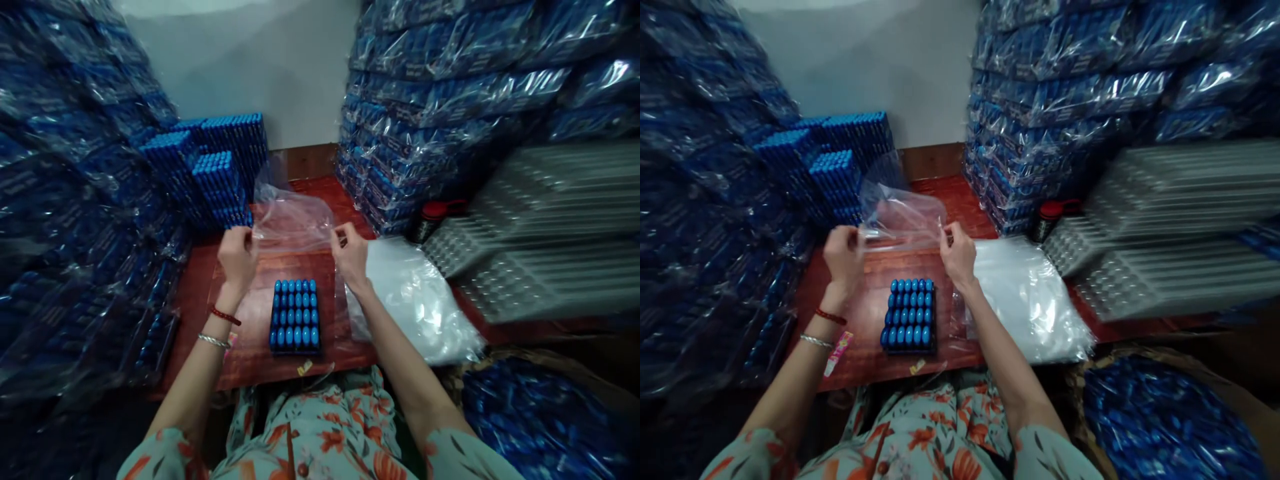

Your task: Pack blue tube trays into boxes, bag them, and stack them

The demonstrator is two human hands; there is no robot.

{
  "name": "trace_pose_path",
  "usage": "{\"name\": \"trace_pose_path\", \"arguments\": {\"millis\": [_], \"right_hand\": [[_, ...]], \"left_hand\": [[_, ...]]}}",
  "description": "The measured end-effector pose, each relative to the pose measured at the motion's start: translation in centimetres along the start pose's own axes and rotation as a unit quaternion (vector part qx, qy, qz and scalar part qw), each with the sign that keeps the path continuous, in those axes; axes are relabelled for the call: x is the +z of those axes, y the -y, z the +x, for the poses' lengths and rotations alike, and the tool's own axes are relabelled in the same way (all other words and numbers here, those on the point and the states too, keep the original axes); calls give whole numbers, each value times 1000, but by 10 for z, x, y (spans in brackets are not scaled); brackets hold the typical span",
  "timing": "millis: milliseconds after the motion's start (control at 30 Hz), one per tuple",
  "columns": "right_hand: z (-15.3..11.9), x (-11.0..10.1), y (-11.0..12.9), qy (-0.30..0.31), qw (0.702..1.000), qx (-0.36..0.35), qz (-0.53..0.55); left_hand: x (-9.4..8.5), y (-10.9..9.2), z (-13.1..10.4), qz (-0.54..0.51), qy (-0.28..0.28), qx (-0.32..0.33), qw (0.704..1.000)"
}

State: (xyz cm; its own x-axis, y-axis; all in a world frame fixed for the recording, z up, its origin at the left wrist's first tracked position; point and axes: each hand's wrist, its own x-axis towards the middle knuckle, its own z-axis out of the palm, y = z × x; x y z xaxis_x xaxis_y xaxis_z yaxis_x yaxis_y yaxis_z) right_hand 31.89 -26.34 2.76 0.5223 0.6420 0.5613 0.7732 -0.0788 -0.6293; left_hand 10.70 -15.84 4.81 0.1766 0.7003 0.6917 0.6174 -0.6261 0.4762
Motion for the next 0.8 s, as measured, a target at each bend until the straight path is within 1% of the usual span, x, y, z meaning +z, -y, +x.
{"name": "trace_pose_path", "arguments": {"millis": [33,67,100,167,200,233,300,367,433,567,633,700,800], "right_hand": [[-10,18,-11,42,998,52,17],[-21,35,-21,83,992,97,22],[-33,51,-31,109,986,123,24],[-55,74,-46,140,979,144,27],[-64,81,-51,146,978,142,33],[-73,85,-54,152,977,141,41],[-87,87,-57,162,976,136,60],[-101,85,-57,169,973,134,80],[-118,79,-56,169,971,141,96],[-157,65,-48,146,968,176,106],[-170,58,-42,133,965,193,121],[-175,54,-35,124,958,207,155],[-169,56,-29,134,934,258,207]], "left_hand": [[11,14,-16,-29,57,-50,997],[23,26,-32,-57,117,-99,986],[35,37,-47,-70,147,-124,979],[53,54,-76,-94,185,-152,966],[59,59,-88,-104,193,-157,963],[64,63,-99,-119,204,-163,958],[67,66,-117,-147,218,-177,948],[65,66,-133,-169,220,-195,941],[59,63,-149,-186,217,-216,934],[36,53,-181,-214,218,-252,918],[25,47,-193,-227,213,-271,911],[16,43,-199,-236,201,-292,905],[14,44,-201,-237,173,-324,900]]}}
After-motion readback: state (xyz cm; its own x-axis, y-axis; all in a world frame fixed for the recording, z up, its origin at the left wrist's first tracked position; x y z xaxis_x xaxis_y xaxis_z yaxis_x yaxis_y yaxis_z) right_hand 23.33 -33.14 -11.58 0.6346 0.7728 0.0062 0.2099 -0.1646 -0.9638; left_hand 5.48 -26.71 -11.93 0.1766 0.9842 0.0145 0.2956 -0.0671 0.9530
